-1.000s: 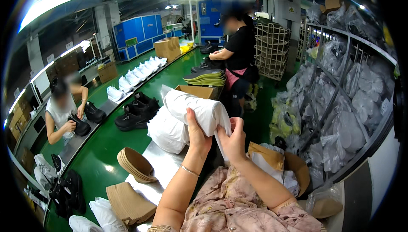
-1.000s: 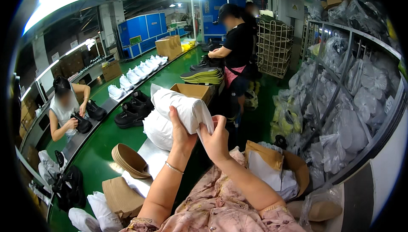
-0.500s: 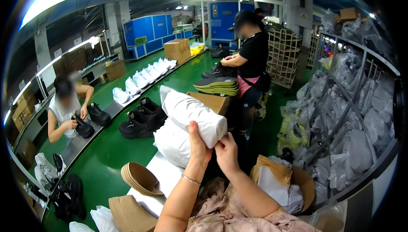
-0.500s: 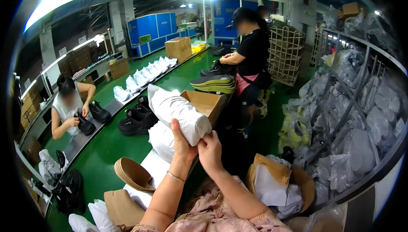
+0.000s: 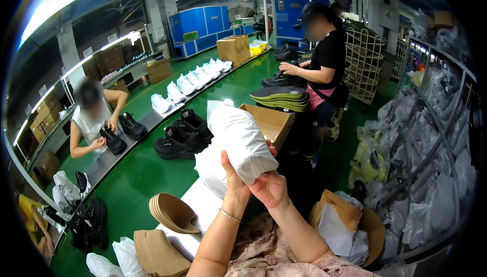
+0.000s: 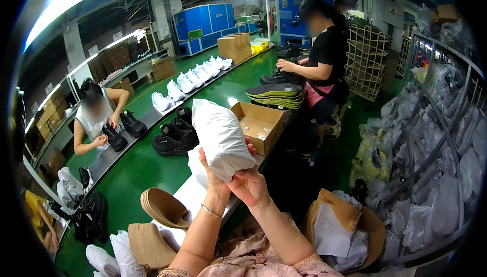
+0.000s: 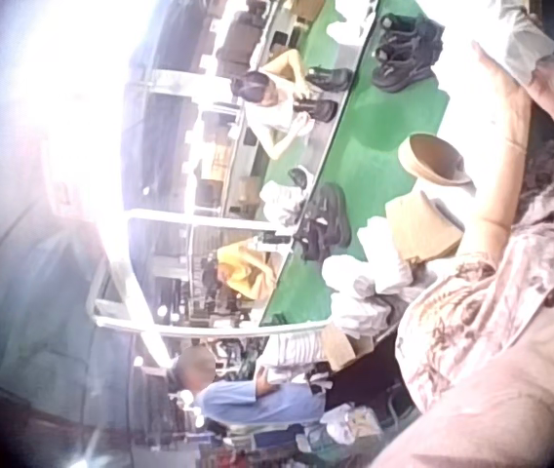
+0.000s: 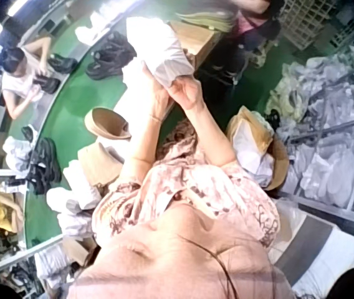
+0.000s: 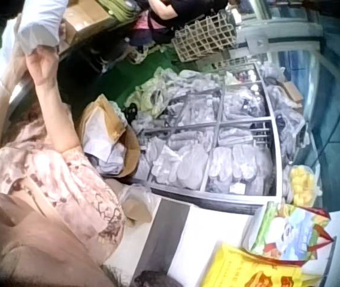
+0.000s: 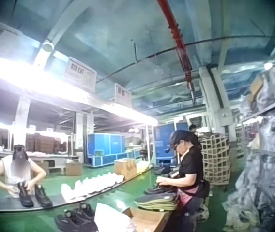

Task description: The person wraps shoe lasts in paper and inserts them into shoes on a workbench.

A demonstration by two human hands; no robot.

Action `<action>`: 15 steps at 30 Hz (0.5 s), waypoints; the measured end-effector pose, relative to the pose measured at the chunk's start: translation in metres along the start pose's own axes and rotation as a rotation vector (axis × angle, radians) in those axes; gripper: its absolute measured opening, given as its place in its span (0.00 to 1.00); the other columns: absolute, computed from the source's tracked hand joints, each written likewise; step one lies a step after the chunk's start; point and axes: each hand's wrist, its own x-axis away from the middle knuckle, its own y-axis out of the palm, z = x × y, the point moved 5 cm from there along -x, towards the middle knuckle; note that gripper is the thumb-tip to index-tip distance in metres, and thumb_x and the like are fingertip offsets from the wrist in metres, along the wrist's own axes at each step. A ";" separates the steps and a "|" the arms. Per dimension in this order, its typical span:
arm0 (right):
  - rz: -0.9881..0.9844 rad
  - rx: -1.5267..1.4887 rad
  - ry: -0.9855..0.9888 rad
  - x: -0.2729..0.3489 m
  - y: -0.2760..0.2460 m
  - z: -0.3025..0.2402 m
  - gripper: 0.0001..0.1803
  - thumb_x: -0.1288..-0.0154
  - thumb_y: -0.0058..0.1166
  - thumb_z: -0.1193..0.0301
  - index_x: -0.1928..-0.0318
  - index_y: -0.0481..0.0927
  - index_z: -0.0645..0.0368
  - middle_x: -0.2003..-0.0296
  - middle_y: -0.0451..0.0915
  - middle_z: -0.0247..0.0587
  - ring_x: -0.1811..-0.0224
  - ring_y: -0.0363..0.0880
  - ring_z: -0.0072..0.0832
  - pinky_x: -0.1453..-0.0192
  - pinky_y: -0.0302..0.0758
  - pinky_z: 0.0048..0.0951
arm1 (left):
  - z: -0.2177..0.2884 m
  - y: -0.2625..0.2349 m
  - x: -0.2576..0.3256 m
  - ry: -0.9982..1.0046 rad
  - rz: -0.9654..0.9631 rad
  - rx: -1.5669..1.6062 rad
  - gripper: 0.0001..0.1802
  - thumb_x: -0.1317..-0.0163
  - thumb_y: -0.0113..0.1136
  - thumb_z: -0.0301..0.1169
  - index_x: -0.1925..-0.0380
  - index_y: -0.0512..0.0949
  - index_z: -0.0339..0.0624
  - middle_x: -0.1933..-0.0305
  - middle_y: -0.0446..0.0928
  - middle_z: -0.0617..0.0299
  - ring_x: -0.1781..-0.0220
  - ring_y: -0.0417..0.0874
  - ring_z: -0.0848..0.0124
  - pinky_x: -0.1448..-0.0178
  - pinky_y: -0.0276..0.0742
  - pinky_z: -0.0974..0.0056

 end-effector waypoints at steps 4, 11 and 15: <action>0.178 0.265 0.012 0.002 -0.023 -0.007 0.33 0.49 0.53 0.84 0.41 0.63 0.48 0.44 0.65 0.31 0.41 0.65 0.28 0.40 0.67 0.31 | 0.000 -0.009 -0.005 0.000 0.009 -0.055 0.57 0.57 0.49 0.70 0.41 0.54 0.28 0.47 0.65 0.40 0.50 0.73 0.50 0.42 0.69 0.49; 0.465 0.526 -0.042 0.015 -0.024 -0.035 0.15 0.40 0.48 0.73 0.53 0.67 0.62 0.59 0.75 0.44 0.58 0.76 0.32 0.51 0.73 0.35 | 0.018 -0.026 -0.008 0.037 0.097 -0.311 0.56 0.59 0.53 0.68 0.43 0.58 0.29 0.47 0.68 0.45 0.48 0.74 0.54 0.41 0.68 0.53; 0.403 0.204 0.026 0.000 -0.014 -0.034 0.16 0.34 0.41 0.67 0.51 0.67 0.64 0.55 0.75 0.45 0.53 0.75 0.33 0.48 0.72 0.35 | 0.018 -0.040 -0.008 0.034 0.146 -0.371 0.51 0.60 0.61 0.63 0.46 0.62 0.32 0.50 0.72 0.50 0.49 0.75 0.58 0.44 0.72 0.56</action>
